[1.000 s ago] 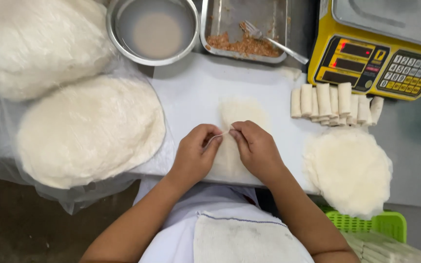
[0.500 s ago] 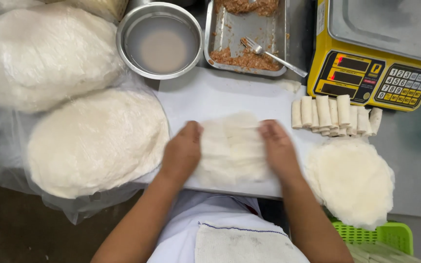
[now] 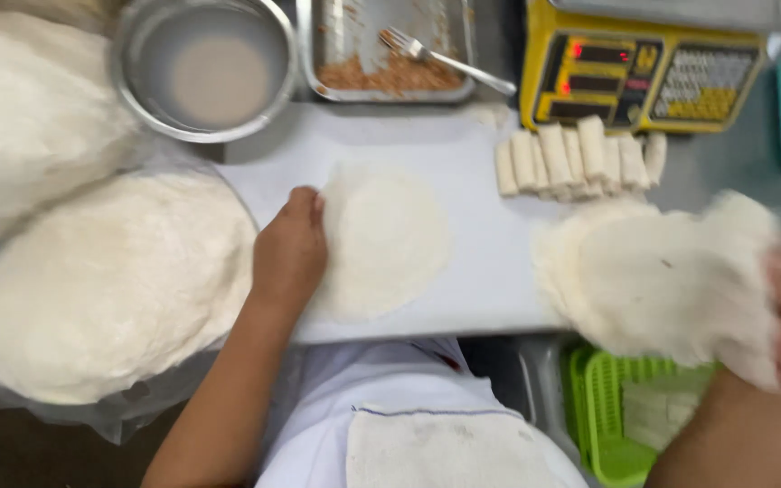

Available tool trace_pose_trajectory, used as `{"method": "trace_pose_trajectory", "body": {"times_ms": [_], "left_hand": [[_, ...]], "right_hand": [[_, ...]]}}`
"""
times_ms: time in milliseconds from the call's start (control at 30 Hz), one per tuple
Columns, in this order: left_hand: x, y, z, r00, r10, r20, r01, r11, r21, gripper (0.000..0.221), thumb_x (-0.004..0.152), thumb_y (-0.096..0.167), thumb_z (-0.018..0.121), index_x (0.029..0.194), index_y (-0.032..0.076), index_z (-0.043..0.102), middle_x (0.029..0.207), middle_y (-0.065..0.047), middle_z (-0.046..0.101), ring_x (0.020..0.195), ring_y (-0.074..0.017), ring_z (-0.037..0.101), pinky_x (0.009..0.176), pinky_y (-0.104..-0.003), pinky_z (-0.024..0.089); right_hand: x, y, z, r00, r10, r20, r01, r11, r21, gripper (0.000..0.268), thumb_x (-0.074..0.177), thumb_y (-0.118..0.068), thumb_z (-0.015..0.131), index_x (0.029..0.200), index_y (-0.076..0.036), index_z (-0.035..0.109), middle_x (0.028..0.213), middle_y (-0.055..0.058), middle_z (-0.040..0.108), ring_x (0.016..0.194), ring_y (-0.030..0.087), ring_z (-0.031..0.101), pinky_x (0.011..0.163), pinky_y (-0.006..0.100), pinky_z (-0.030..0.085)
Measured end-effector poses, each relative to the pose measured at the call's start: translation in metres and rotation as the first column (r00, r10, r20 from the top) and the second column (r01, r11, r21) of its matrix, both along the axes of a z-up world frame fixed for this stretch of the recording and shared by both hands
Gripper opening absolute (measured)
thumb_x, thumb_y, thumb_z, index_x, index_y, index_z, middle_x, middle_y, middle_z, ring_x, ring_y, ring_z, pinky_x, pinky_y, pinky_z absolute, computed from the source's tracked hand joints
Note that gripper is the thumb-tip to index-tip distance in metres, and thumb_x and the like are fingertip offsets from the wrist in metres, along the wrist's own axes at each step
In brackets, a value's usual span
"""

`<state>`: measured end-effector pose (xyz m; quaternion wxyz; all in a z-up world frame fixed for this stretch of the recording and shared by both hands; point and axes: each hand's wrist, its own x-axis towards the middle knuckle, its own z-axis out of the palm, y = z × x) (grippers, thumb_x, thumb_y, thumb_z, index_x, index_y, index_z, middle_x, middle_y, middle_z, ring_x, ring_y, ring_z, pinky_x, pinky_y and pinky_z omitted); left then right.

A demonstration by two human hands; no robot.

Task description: Peeling and separating thin spring roll wrappers from a stack

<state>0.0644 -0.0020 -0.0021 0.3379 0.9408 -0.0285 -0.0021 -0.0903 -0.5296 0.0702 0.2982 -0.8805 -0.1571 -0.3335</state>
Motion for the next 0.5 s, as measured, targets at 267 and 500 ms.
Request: {"method": "trace_pose_trajectory", "body": {"times_ms": [267,500], "left_hand": [[-0.006,-0.020,0.034,0.997,0.015,0.078,0.021,0.895,-0.445,0.028,0.110,0.038,0.042,0.116,0.014,0.055,0.083,0.000,0.056,0.069,-0.0158,0.051,0.068,-0.037,0.043],[-0.050,0.021,0.038,0.848,0.063,-0.525,-0.324,0.847,-0.421,0.063,0.092,0.022,0.065,0.149,0.016,0.039,0.112,0.000,0.065,0.080,-0.0110,0.058,0.079,-0.028,0.047]], "right_hand": [[-0.002,0.058,0.078,0.733,0.078,-0.676,0.524,0.568,0.634,0.040,0.106,-0.032,0.059,0.142,-0.014,0.059,0.110,-0.002,0.071,0.084,0.005,0.069,0.068,0.018,0.055],[0.008,-0.006,-0.018,0.411,-0.145,-0.900,0.726,0.650,0.226,0.028,0.105,-0.028,0.059,0.131,-0.017,0.063,0.110,-0.003,0.068,0.090,0.013,0.061,0.079,0.028,0.046]]}}
